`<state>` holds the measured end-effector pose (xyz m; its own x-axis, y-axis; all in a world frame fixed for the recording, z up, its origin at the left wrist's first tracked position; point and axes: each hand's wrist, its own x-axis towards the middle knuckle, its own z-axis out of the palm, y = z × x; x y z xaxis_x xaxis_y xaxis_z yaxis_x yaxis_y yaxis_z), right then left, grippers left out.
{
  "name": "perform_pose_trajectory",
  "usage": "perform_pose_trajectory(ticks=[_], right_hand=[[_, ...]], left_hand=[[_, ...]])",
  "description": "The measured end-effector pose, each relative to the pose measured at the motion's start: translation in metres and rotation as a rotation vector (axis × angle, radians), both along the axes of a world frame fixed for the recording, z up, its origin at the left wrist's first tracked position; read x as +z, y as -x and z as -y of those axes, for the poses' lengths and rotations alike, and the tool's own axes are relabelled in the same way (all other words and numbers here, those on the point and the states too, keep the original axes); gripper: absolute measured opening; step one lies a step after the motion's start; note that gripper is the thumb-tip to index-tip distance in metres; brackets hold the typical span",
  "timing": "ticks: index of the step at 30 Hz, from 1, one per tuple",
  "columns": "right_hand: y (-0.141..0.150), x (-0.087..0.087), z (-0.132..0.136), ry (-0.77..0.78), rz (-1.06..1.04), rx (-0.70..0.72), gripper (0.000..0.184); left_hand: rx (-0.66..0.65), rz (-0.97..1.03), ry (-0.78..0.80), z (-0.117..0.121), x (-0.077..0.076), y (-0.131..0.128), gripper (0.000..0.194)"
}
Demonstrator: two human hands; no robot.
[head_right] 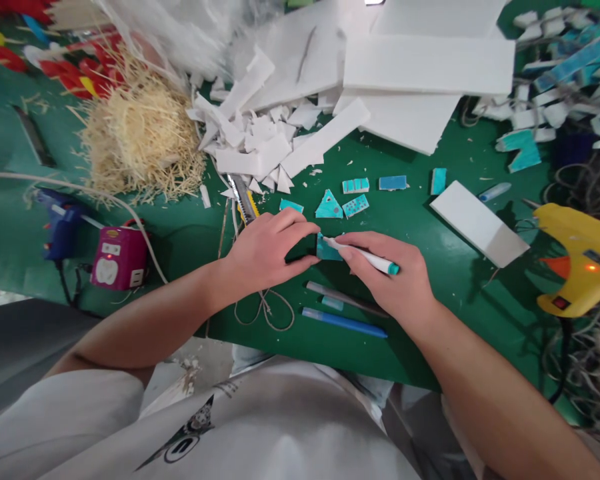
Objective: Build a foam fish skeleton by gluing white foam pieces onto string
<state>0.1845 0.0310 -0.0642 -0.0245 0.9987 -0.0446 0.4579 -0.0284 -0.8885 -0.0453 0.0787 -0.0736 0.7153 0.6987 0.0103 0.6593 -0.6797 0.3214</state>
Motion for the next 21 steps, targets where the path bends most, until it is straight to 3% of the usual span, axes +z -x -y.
perform_pose_trajectory(ticks=[17, 21], right_hand=[[0.0017, 0.0005, -0.0001, 0.018, -0.031, -0.011, 0.011], [-0.0005, -0.0035, 0.0031, 0.049, -0.079, -0.074, 0.007]], left_hand=[[-0.001, -0.016, 0.02, -0.0009, -0.0011, -0.0003, 0.034], [0.004, -0.01, 0.015, -0.0003, -0.002, 0.0001, 0.037]])
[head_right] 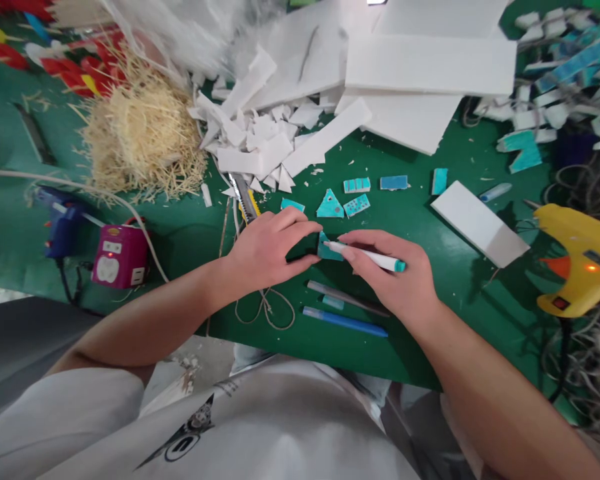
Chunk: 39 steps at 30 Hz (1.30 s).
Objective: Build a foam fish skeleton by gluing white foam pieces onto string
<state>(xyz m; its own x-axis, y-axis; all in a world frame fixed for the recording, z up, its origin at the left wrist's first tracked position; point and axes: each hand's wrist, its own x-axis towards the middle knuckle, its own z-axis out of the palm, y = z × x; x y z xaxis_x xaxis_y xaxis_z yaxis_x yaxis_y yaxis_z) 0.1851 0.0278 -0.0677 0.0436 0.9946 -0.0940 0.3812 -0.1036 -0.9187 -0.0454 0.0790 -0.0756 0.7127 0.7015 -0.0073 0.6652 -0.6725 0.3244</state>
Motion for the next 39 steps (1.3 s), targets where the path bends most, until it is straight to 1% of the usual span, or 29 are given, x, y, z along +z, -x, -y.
perform_pose_trajectory(ticks=[2, 4, 6, 9, 13, 17, 33, 39], right_hand=[[-0.0012, -0.0017, 0.0011, 0.007, -0.023, -0.046, 0.008], [-0.0018, -0.0018, 0.0011, 0.006, -0.016, -0.057, 0.006], [-0.0016, -0.0003, 0.0002, -0.008, 0.012, -0.031, 0.005], [-0.0013, 0.0024, -0.0017, -0.045, 0.051, 0.025, 0.009], [-0.0015, 0.0033, -0.0028, -0.073, 0.056, 0.049, 0.011], [-0.0018, 0.0026, -0.0028, -0.061, 0.048, 0.072, 0.012], [-0.0024, 0.0022, -0.004, -0.071, 0.082, 0.1, 0.01], [-0.0005, 0.0026, -0.0039, -0.068, 0.054, 0.061, 0.011]], left_hand=[[0.004, 0.005, -0.005, 0.0005, -0.0002, 0.0, 0.041], [0.009, 0.002, 0.002, 0.0007, -0.0002, 0.0, 0.042], [0.014, -0.002, 0.015, 0.0006, -0.0002, 0.0, 0.039], [0.012, -0.002, 0.024, 0.0002, -0.0005, 0.0002, 0.036], [0.005, 0.01, 0.022, -0.0002, -0.0012, 0.0003, 0.036], [0.003, 0.008, 0.025, -0.0007, -0.0014, 0.0008, 0.035], [0.005, 0.008, 0.027, -0.0008, -0.0017, 0.0007, 0.036], [0.007, 0.019, 0.021, -0.0001, -0.002, 0.001, 0.035]])
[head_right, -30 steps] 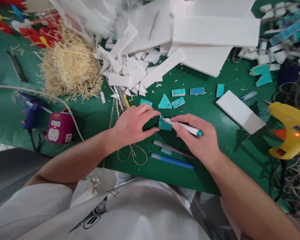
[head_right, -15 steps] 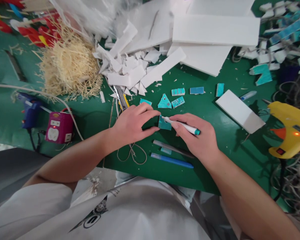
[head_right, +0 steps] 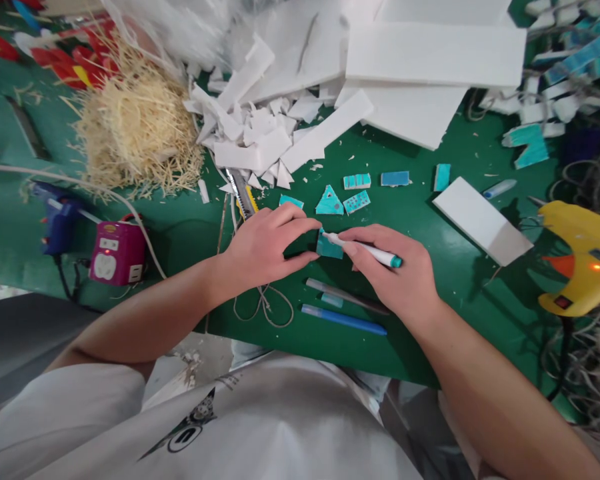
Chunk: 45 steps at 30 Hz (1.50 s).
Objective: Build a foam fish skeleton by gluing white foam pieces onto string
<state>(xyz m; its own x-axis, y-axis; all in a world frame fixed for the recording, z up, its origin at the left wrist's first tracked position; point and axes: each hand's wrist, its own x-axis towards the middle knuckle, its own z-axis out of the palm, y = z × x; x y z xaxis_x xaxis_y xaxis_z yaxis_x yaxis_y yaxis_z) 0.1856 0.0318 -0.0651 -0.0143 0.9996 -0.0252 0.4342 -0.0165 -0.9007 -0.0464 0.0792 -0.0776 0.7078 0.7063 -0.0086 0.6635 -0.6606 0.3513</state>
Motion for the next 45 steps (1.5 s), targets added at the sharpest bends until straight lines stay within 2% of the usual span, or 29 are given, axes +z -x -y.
perform_pose_trajectory(ticks=[15, 26, 45], right_hand=[[-0.0015, 0.0015, 0.0002, 0.035, 0.028, 0.026, 0.01], [0.0005, 0.0019, -0.0002, 0.035, -0.002, -0.007, 0.011], [-0.0009, 0.0023, 0.0022, 0.037, -0.003, 0.033, 0.011]], left_hand=[[0.007, -0.027, 0.038, -0.0008, 0.003, -0.0012, 0.036], [0.003, -0.013, 0.011, -0.0007, 0.0015, -0.0012, 0.035], [0.003, -0.005, -0.002, -0.0009, 0.0012, -0.0006, 0.034]])
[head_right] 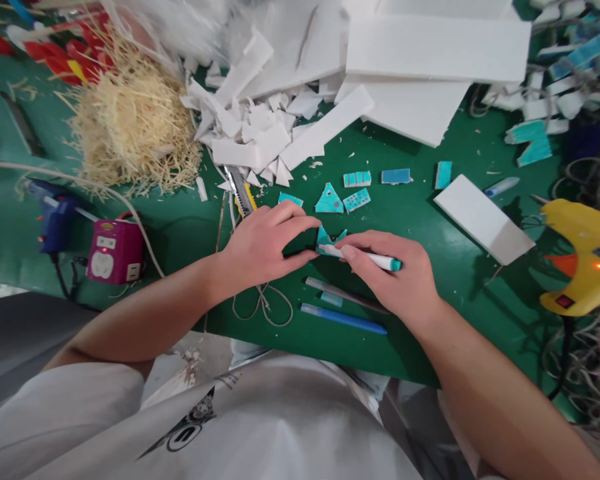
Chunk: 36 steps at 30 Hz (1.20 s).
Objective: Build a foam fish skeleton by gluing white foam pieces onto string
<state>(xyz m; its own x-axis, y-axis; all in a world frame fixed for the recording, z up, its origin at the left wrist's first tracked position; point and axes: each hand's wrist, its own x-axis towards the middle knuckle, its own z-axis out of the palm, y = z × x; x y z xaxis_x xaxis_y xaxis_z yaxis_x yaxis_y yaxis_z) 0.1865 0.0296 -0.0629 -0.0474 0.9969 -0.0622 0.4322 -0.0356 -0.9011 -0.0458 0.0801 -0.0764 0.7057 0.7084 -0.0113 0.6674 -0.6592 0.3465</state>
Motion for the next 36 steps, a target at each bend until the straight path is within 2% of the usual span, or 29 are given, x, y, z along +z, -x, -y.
perform_pose_trajectory(ticks=[11, 16, 28, 36], right_hand=[[-0.0003, -0.0005, 0.0019, -0.02, 0.01, -0.027, 0.011], [-0.0011, -0.0006, 0.0011, -0.031, -0.017, 0.009, 0.014], [0.0016, 0.0014, 0.0012, -0.006, -0.008, -0.083, 0.01], [0.0009, 0.0017, 0.0014, -0.043, -0.029, -0.065, 0.014]], left_hand=[[0.003, -0.014, 0.024, -0.0001, 0.0003, -0.0003, 0.034], [0.003, 0.001, 0.011, -0.0003, -0.0003, 0.0002, 0.034], [-0.001, 0.001, -0.009, 0.0005, -0.001, -0.0004, 0.034], [-0.004, -0.006, -0.009, 0.0003, -0.0008, 0.0003, 0.035]])
